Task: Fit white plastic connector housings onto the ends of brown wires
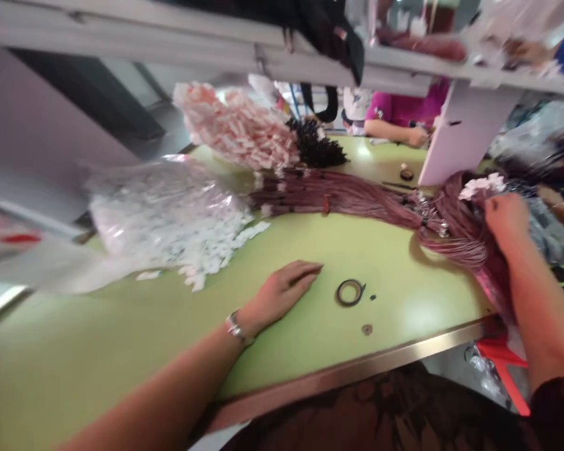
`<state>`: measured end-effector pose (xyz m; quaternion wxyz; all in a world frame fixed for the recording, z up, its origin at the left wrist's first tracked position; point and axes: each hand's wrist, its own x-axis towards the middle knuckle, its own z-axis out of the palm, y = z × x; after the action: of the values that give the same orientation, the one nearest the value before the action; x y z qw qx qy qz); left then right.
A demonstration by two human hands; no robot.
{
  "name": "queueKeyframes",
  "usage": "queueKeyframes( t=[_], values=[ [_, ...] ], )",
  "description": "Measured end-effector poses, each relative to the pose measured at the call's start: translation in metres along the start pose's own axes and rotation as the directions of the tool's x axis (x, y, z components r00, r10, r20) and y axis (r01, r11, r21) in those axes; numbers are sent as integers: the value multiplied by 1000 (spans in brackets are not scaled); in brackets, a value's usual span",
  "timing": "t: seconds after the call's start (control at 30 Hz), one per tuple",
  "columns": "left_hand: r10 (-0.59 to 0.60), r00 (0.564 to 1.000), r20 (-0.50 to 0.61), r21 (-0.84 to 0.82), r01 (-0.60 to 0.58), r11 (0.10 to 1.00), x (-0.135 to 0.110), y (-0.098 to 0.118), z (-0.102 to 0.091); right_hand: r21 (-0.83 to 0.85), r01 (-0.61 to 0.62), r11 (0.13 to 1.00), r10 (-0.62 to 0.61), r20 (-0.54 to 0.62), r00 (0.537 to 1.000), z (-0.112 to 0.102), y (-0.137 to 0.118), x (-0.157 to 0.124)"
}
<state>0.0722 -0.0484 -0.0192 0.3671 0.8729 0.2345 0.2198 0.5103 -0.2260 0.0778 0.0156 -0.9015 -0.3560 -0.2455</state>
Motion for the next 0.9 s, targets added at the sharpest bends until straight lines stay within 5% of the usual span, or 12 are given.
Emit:
queueKeyframes(
  t=[0.07, 0.13, 0.2, 0.27, 0.33, 0.37, 0.5, 0.63, 0.77, 0.9],
  values=[
    [19, 999, -48, -3, -20, 1000, -1, 1, 1, 102, -3, 995, 23, -194, 981, -19, -17, 1],
    [74, 995, -69, 14, -73, 997, -3, 5, 2, 268, 175, 947, -94, -290, 952, -43, -49, -7],
    [182, 983, -37, 32, -181, 983, -5, 15, 4, 430, 367, 825, -298, -221, 928, -63, -91, -26],
    [281, 958, 56, 78, -285, 955, -7, 25, 11, 535, 533, 655, -593, -73, 802, -72, -134, -48],
    [300, 941, 158, 167, -325, 931, -10, 32, 20, 568, 594, 570, -760, 91, 643, -69, -169, -63],
    [291, 937, 195, 216, -331, 919, -11, 34, 25, 570, 584, 578, -764, 128, 632, -64, -181, -66],
    [253, 946, 204, 337, -311, 889, -10, 29, 35, 522, 479, 705, -632, 158, 759, -39, -205, -46],
    [236, 969, 70, 445, -243, 862, -1, 9, 13, 386, 363, 848, -440, 130, 889, -23, -212, -5],
    [113, 985, -129, 549, -24, 836, 12, -21, -23, 277, 282, 919, -348, 228, 909, -4, -225, 28],
    [-63, 966, -250, 603, 206, 771, 15, -43, -43, 211, 268, 940, -331, 375, 866, 21, -237, 41]
  ],
)
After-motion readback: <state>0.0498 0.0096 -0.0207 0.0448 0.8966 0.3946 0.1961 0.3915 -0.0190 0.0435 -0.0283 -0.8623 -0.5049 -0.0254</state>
